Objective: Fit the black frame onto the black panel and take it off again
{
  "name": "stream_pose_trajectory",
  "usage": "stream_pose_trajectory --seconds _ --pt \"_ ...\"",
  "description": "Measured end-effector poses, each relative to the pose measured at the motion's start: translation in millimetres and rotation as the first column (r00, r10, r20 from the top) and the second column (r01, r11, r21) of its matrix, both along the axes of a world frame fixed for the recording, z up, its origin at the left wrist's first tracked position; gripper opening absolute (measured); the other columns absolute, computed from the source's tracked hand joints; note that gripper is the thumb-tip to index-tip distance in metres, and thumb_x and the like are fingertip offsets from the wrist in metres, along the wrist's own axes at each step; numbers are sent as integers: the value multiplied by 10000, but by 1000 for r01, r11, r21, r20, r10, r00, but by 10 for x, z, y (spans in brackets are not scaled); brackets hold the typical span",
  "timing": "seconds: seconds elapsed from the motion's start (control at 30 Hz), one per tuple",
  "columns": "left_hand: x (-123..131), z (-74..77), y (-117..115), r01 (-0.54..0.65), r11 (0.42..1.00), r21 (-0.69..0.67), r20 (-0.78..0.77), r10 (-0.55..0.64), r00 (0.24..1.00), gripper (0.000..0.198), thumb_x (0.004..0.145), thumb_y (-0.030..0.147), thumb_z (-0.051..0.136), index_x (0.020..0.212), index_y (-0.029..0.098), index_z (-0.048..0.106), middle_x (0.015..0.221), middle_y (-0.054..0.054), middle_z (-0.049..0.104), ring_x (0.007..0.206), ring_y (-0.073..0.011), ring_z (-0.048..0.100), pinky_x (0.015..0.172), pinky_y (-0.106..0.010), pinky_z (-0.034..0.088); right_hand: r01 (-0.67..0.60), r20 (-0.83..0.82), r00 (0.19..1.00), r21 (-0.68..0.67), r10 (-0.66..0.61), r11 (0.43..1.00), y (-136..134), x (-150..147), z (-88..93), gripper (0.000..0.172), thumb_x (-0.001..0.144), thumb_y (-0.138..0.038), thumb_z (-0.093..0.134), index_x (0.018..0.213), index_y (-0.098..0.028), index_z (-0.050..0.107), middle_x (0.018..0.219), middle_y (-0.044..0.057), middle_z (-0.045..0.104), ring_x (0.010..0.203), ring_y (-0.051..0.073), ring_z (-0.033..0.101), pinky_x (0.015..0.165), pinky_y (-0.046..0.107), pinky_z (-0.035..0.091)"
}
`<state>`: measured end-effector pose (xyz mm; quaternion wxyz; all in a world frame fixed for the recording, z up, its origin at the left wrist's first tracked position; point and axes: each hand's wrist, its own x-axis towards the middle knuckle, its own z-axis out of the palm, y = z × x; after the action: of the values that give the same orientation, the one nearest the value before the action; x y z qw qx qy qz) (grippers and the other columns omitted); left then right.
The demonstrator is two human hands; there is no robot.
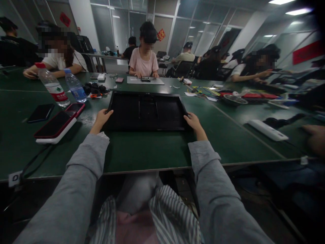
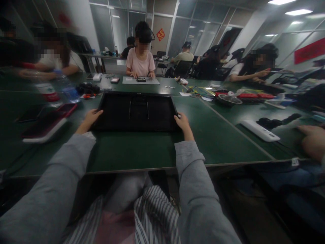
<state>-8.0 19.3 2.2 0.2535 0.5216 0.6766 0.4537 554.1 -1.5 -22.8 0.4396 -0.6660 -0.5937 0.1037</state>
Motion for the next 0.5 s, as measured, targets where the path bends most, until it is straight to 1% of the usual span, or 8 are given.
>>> stream_pose_trajectory --seconds 0.07,0.1,0.2,0.3,0.37,0.43,0.5 --pt "-33 16 -24 9 1000 20 0 -9 1000 420 875 482 854 1126 154 773 1079 -129 810 1168 -355 736 1082 -477 588 -26 -149 989 -93 12 995 -27 -13 29 507 865 -466 809 1280 -179 760 1194 162 795 1174 360 749 1100 618 587" --pt "-49 15 -31 12 1000 24 1 -12 1000 427 868 504 863 1102 158 771 1058 -123 807 1165 -354 733 1077 -474 588 -53 -212 977 -112 28 992 -36 -24 42 528 851 -467 831 1292 -186 756 1222 155 794 1177 354 749 1093 611 596" --pt "-90 -24 -25 11 1000 28 3 -11 1000 372 882 500 847 1016 163 765 1008 -112 799 1133 -335 730 1061 -450 585 -147 -354 928 -58 117 987 -37 -61 64 616 793 -473 886 1345 -239 743 1270 111 795 1185 331 751 1066 575 627" --pt "-122 -101 19 31 998 47 4 -31 1000 301 941 467 762 928 166 756 975 -106 795 1091 -318 732 1064 -435 567 -207 -465 867 -4 182 978 -8 -85 53 703 738 -461 897 1396 -277 730 1247 73 810 1165 316 765 1051 548 643" --pt "-141 -150 55 11 994 106 31 -15 999 260 953 422 728 938 164 763 998 -106 797 1094 -303 731 1071 -417 553 -212 -519 834 10 186 977 17 -89 31 758 698 -447 888 1414 -258 727 1182 72 824 1134 324 777 1048 561 644" --pt "-159 -185 79 -52 982 179 97 35 995 217 925 349 732 1014 155 775 1049 -112 797 1081 -277 732 1051 -391 552 -208 -555 810 33 191 978 41 -84 4 794 657 -437 875 1411 -234 731 1092 67 831 1097 330 786 1053 580 637" --pt "-172 -198 82 -128 964 233 178 87 980 233 885 283 739 1069 146 779 1073 -118 793 1028 -250 733 1007 -370 560 -204 -568 796 70 207 976 63 -71 -25 794 630 -427 857 1390 -228 742 1015 54 829 1072 326 789 1069 589 622"
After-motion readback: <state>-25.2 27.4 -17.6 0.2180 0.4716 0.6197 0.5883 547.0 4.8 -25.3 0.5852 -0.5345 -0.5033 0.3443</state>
